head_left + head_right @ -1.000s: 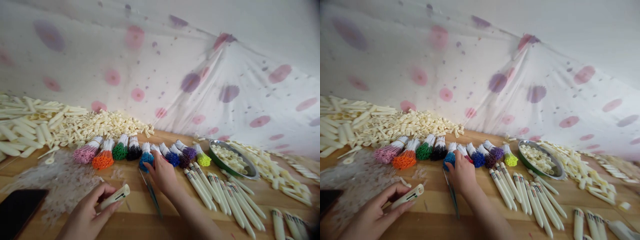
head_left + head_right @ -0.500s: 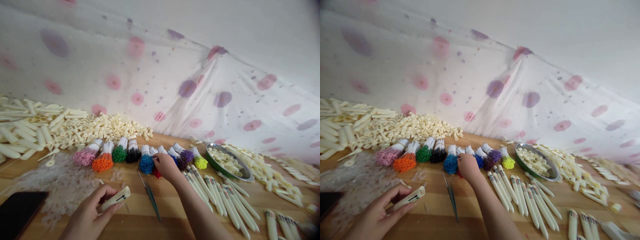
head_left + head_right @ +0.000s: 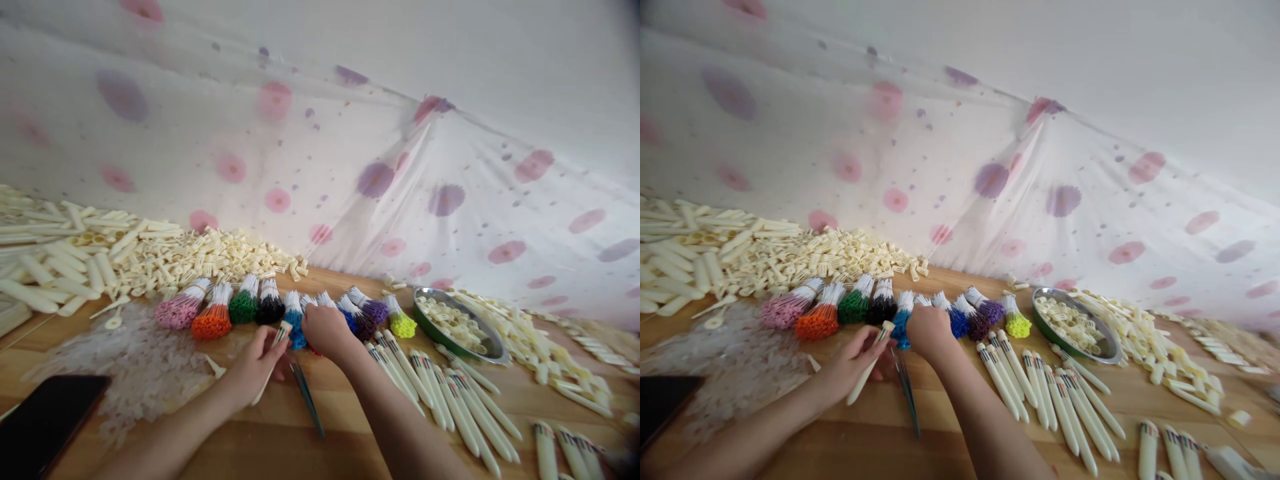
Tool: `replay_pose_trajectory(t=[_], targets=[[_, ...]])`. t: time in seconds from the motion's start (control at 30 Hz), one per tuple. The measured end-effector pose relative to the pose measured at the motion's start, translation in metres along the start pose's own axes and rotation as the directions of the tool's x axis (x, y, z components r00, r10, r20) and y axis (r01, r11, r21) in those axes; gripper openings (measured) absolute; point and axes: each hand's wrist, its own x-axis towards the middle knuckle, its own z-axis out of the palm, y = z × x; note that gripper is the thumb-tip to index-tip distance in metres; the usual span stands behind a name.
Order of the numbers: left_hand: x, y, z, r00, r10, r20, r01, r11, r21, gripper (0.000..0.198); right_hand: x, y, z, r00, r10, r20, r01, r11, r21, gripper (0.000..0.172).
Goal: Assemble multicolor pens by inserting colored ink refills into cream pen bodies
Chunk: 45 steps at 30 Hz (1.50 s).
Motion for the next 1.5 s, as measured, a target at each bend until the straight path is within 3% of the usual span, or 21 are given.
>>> replay_pose_trajectory(t=[0.17,0.3,0.37,0.4,0.5,0.53,0.57,0.67,0.83,1.5], targets=[[0.017,0.005,0.01,1.0,0.022,-0.008,-0.022,0.999,0.049,0.031,-0.025,0.009,-0.005,0.999,-0.028,0.032,0.019,0.962,0.273,0.021],[0.002,0.004,-0.003,0.996,0.089,-0.014,-0.086,0.984,0.153,0.022,-0.057,0.033,0.0,0.996,-0.065,0.061,0.023,0.848,0.529,0.029],[-0.01,0.004,-0.013,0.991,0.131,-0.022,-0.124,0.971,0.204,0.017,-0.069,0.049,0.005,0.992,-0.103,0.07,0.031,0.749,0.662,0.03],[-0.017,0.003,-0.017,0.989,0.145,-0.029,-0.135,0.965,0.227,0.015,-0.073,0.056,0.008,0.988,-0.137,0.064,0.038,0.632,0.774,0.031],[-0.034,0.0,-0.028,0.985,0.168,-0.041,-0.15,0.946,0.289,0.012,-0.078,0.069,0.015,0.971,-0.24,0.004,0.006,0.042,0.999,0.031],[-0.039,-0.002,-0.031,0.982,0.18,-0.051,-0.156,0.937,0.312,0.011,-0.078,0.069,0.016,0.964,-0.264,-0.007,-0.018,-0.091,0.996,0.032],[-0.043,-0.003,-0.033,0.978,0.197,-0.068,-0.163,0.927,0.338,0.011,-0.077,0.068,0.018,0.958,-0.287,-0.003,-0.042,-0.151,0.988,0.032],[-0.051,-0.007,-0.035,0.961,0.258,-0.104,-0.19,0.881,0.433,0.006,-0.072,0.057,0.023,0.929,-0.369,0.032,-0.113,-0.2,0.973,0.03],[-0.054,-0.008,-0.035,0.951,0.306,-0.047,-0.234,0.809,0.54,0.005,-0.069,0.041,0.03,0.888,-0.456,0.06,-0.199,-0.265,0.944,0.026],[-0.058,-0.009,-0.034,0.97,0.244,-0.01,-0.203,0.828,0.523,0.007,-0.066,0.033,0.034,0.883,-0.461,0.09,-0.25,-0.298,0.921,0.028]])
